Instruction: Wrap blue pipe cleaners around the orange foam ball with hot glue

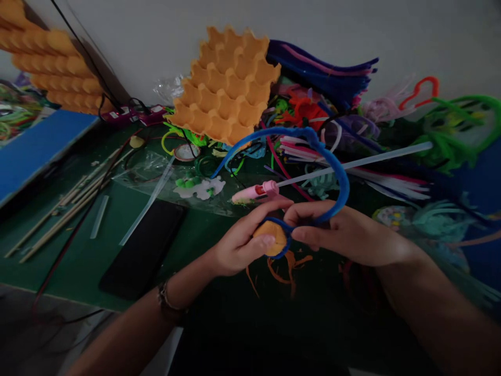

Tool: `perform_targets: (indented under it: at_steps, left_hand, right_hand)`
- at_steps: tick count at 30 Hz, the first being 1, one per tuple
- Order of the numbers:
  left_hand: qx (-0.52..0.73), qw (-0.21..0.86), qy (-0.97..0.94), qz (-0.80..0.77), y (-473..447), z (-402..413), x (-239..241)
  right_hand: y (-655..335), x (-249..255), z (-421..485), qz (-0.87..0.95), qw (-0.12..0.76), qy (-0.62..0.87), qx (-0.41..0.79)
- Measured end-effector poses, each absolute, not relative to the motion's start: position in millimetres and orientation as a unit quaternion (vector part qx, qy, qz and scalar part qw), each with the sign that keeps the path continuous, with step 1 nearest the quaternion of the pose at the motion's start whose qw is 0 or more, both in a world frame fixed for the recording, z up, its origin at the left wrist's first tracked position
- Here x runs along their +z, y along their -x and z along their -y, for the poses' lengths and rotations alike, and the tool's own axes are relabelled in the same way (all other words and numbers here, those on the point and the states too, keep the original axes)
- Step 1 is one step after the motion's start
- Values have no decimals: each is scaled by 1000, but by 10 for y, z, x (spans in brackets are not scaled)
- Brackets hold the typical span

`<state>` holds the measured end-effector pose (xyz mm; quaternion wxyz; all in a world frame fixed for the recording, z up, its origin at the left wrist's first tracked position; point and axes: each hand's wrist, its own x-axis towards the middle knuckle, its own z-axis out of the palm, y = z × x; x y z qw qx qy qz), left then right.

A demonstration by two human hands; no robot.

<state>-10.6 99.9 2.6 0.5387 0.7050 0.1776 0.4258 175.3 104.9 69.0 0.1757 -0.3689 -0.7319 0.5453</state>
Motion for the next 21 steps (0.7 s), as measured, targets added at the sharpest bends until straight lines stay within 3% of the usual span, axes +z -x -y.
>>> perform_targets:
  at_steps: [4, 6, 11, 16, 21]
  left_hand:
    - [466, 554, -667, -173, 144, -1080, 13]
    - [493, 563, -638, -184, 181, -1128, -8]
    - [480, 506, -681, -222, 218, -1131, -29]
    - [461, 477, -715, -221, 194, -1093, -20]
    - [456, 423, -755, -208, 182, -1115, -47]
  right_hand:
    - [-1790, 707, -1021, 703, 134, 320, 621]
    - [-1798, 716, -1008, 731, 139, 311, 591]
    - [-1739, 670, -1006, 757, 233, 439, 424]
    - [-1618, 529, -970, 715, 333, 462, 406]
    - [-1560, 473, -929, 677, 373, 475, 421]
